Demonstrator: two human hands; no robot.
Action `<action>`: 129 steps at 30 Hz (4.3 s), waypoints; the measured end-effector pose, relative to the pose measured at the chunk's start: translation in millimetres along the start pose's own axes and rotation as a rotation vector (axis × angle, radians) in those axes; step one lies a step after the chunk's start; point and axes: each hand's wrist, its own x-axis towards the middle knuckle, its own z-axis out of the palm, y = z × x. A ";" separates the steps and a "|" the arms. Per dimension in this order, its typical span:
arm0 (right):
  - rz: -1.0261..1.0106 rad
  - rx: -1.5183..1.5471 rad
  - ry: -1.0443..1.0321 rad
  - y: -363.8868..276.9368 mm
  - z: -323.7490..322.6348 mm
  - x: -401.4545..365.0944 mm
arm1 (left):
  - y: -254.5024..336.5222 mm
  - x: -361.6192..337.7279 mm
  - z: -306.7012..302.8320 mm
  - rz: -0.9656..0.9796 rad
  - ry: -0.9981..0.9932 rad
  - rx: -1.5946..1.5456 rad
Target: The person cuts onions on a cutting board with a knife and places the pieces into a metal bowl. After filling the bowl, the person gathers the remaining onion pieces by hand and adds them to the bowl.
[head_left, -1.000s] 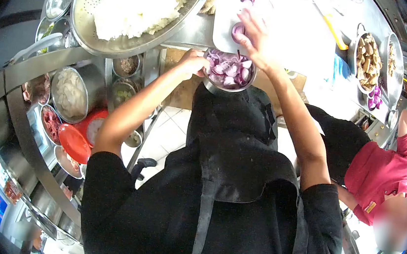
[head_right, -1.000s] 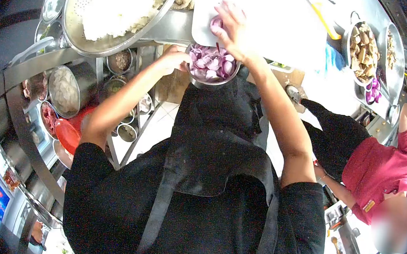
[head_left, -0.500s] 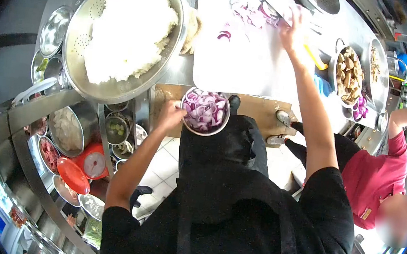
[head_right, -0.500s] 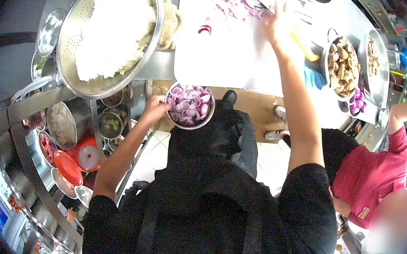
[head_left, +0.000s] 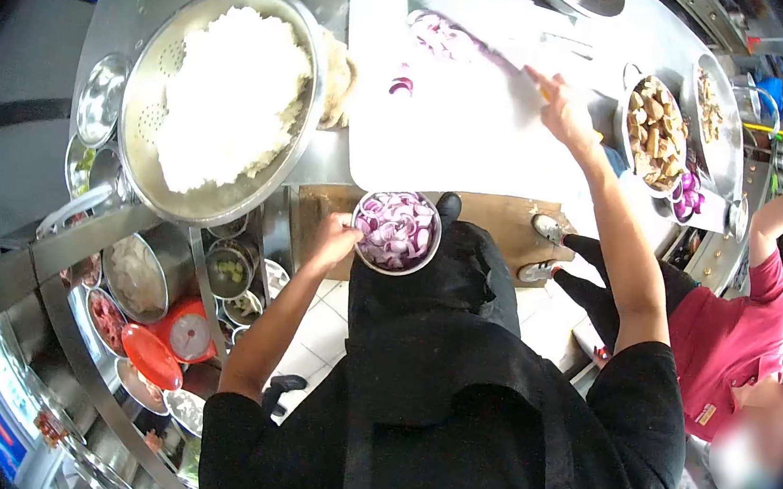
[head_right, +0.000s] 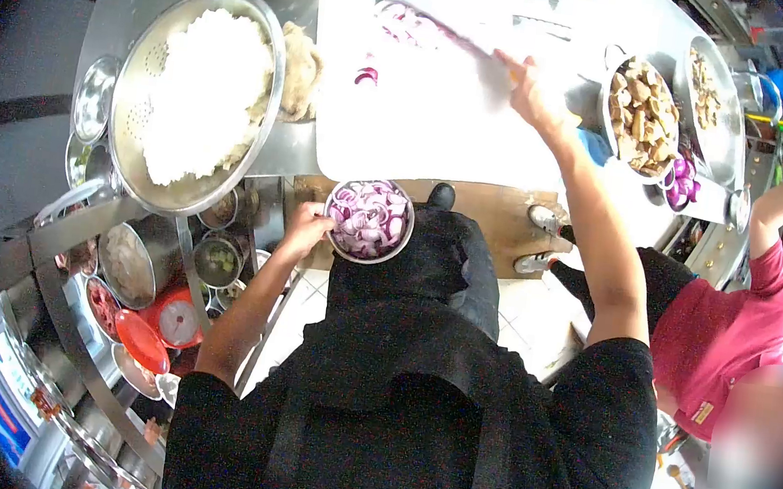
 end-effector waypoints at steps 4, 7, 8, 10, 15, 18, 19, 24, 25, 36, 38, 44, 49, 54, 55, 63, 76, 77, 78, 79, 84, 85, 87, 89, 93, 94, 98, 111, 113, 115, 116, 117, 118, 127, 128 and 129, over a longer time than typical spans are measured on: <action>0.024 0.148 -0.144 -50.6 -48.4 -30.9 | 18.5 -7.2 -0.3 0.056 0.001 -0.031; -0.121 0.101 -0.002 -26.1 -51.4 -7.6 | 10.8 -7.5 -5.3 0.020 0.020 0.026; -0.100 0.049 0.012 -17.8 -50.9 10.8 | 6.4 -6.7 -6.4 -0.003 0.006 0.035; -0.238 0.047 0.118 11.3 -37.0 56.9 | 9.8 -9.3 -6.8 -0.096 0.019 0.114; -0.395 -0.053 0.127 16.2 -39.6 123.4 | -52.6 -2.9 -5.0 0.015 0.047 0.067; -0.477 -0.154 0.208 6.4 -36.4 120.7 | -25.3 -20.7 1.2 -0.038 0.102 0.116; -0.520 -0.239 0.340 3.7 -32.7 111.9 | -20.2 -23.8 1.6 -0.037 0.102 0.115; -0.186 0.380 0.527 -45.9 19.5 57.1 | -18.6 -26.7 10.3 0.029 0.128 0.112; -0.021 0.478 0.568 -60.7 23.1 54.3 | -16.4 -26.8 10.9 0.056 0.098 0.041; -0.128 0.662 0.419 -144.3 25.7 46.3 | -7.9 -12.4 15.1 0.039 0.087 0.083; -0.317 0.470 0.365 -136.4 14.1 57.3 | -18.1 -6.9 14.8 0.046 0.094 0.130; -0.505 0.424 0.169 -145.6 25.7 96.3 | -0.3 -21.3 13.7 0.103 0.088 0.118; -0.593 0.614 -0.013 -136.6 5.7 50.1 | -25.3 -11.0 18.9 0.038 0.110 0.071; -0.124 0.629 0.327 -92.3 13.8 35.3 | -24.0 -7.7 12.5 0.094 0.129 -0.017; -0.019 0.627 0.306 -95.6 17.4 33.7 | -14.2 -10.4 8.2 0.084 0.137 -0.001; -0.369 0.702 0.242 -112.3 13.2 45.9 | -10.0 -2.4 -0.4 0.092 0.227 0.059; -0.391 0.693 0.117 -103.9 10.2 44.0 | -8.1 -4.0 11.7 0.028 0.223 0.045; -0.387 0.529 0.215 -102.3 16.3 47.1 | 7.6 -8.9 10.4 0.042 0.211 0.024; -0.380 0.502 0.185 -105.0 23.9 50.1 | 18.9 -10.2 9.5 0.055 0.197 0.006; -0.382 0.510 0.174 -110.1 28.3 53.0 | 15.0 -2.5 10.8 0.042 0.201 0.002; -0.410 0.423 0.182 -136.8 35.9 32.7 | 23.6 20.1 25.6 0.125 0.207 0.080; -0.372 0.500 0.184 -141.7 35.4 27.5 | 20.8 28.6 29.0 0.121 0.163 0.081; -0.345 0.578 0.241 -152.4 33.0 3.0 | 26.6 28.4 35.1 0.121 0.129 0.022; -0.211 0.626 0.196 -161.6 28.1 -22.5 | 26.4 31.2 38.7 0.144 0.096 0.045; -0.168 0.616 0.213 -173.1 32.2 -70.2 | 16.5 40.8 47.2 0.104 0.001 -0.090; -0.084 0.735 0.170 -181.3 30.2 -85.8 | 14.4 41.6 48.0 0.102 0.002 -0.066; -0.163 0.704 0.237 -199.6 37.4 -136.6 | 0.9 48.8 45.9 0.026 -0.001 -0.102; -0.355 0.461 0.262 -138.5 41.0 43.0 | 17.5 10.0 19.4 0.044 0.142 -0.126; -0.437 0.407 -0.068 -154.3 33.8 61.4 | 10.8 12.7 18.4 0.062 0.155 -0.102; -0.513 0.309 -0.128 -163.7 25.6 55.5 | 4.5 16.0 19.5 0.127 0.177 -0.076; -0.535 0.335 -0.187 -165.5 19.3 51.1 | 3.8 20.1 19.2 0.140 0.181 -0.064; -0.555 0.359 -0.251 -163.6 16.8 46.3 | 2.3 21.3 20.5 0.151 0.180 -0.054; -0.665 0.350 -0.024 -159.4 34.0 36.8 | 0.0 21.0 22.9 0.143 0.178 -0.059; -0.216 0.713 -0.007 -202.9 43.5 -98.1 | 9.1 23.4 16.4 0.025 0.060 -0.133; -0.233 0.632 0.024 -209.4 41.6 -112.2 | 12.0 23.2 15.7 -0.013 0.058 -0.129; -0.259 0.676 0.032 -212.5 39.3 -122.8 | 13.3 23.1 15.1 -0.008 0.056 -0.126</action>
